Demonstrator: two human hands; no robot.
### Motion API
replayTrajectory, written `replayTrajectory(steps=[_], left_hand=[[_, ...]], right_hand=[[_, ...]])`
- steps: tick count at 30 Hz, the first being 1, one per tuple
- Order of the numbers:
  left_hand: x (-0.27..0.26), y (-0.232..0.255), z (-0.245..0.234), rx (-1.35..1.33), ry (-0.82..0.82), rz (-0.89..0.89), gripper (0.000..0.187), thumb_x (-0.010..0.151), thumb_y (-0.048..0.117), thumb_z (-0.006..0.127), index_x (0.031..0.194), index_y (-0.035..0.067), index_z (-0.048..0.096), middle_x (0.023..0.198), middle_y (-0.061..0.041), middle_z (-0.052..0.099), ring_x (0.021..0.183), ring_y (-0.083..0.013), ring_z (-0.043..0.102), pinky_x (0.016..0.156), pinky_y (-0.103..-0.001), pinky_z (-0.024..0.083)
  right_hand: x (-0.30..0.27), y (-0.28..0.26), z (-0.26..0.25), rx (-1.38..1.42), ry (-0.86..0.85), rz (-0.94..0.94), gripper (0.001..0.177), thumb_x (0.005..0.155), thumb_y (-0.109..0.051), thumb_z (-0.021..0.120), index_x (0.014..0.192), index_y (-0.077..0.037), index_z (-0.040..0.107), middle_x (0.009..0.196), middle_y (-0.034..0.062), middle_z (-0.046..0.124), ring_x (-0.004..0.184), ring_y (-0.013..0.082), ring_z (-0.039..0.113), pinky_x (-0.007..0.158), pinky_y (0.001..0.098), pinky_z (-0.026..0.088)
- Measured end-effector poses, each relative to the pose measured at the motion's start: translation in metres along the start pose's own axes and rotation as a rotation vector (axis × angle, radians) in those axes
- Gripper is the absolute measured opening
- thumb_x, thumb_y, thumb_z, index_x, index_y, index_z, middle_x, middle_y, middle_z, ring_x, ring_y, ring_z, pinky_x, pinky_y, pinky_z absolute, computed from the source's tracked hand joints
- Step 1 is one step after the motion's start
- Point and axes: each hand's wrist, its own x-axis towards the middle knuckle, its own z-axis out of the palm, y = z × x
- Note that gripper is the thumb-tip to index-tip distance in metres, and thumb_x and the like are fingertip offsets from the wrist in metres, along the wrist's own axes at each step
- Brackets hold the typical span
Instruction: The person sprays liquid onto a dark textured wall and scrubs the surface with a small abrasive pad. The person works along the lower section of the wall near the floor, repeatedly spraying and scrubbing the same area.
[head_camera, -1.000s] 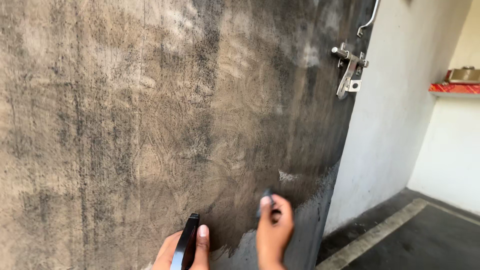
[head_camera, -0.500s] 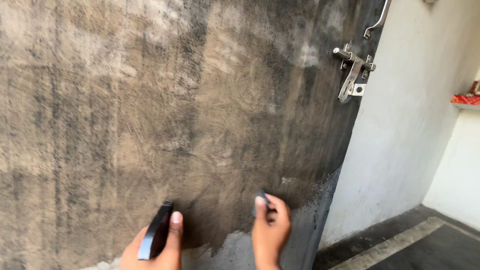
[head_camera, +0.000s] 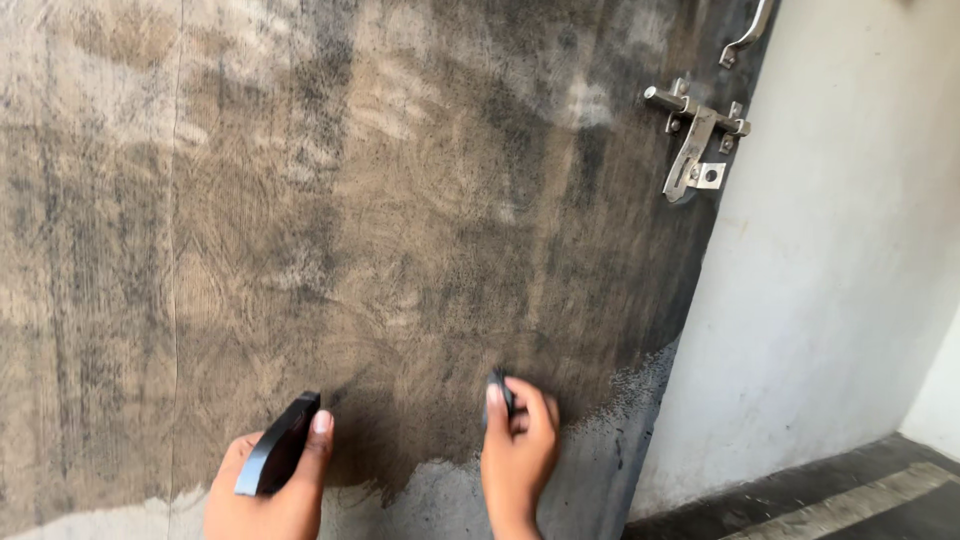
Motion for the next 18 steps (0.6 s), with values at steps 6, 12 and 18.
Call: replayTrajectory(steps=[6,12,18], left_hand=[[-0.003,0.001,0.004,-0.020,0.032,-0.015,0.047,0.076,0.039,0.089,0.086,-0.002,0.066,0.074,-0.010,0.072,0.072,-0.0140,0.066,0.076,-0.030,0.053],[-0.004,-0.002,0.001,0.024,0.022,0.053,0.049,0.078,0.042,0.088,0.081,-0.001,0.064,0.069,-0.010,0.067,0.066,-0.0139,0.060,0.067,-0.030,0.051],[-0.002,-0.001,0.001,0.017,0.021,0.044,0.046,0.077,0.040,0.088,0.079,0.001,0.064,0.067,-0.008,0.066,0.064,-0.0135,0.059,0.066,-0.029,0.050]], right_hand=[[0.059,0.013,-0.005,0.165,0.112,0.079,0.022,0.090,-0.022,0.074,0.110,-0.010,0.072,0.091,0.0024,0.069,0.071,0.0119,0.063,0.060,0.0257,0.050],[-0.023,0.035,-0.007,-0.049,0.149,-0.040,0.025,0.090,-0.021,0.072,0.110,-0.008,0.066,0.093,0.0021,0.066,0.071,0.0144,0.057,0.062,0.0293,0.048],[-0.025,0.024,0.007,-0.057,-0.027,-0.179,0.019,0.088,-0.023,0.074,0.103,-0.011,0.071,0.094,0.0006,0.065,0.069,0.0131,0.056,0.061,0.0283,0.048]])
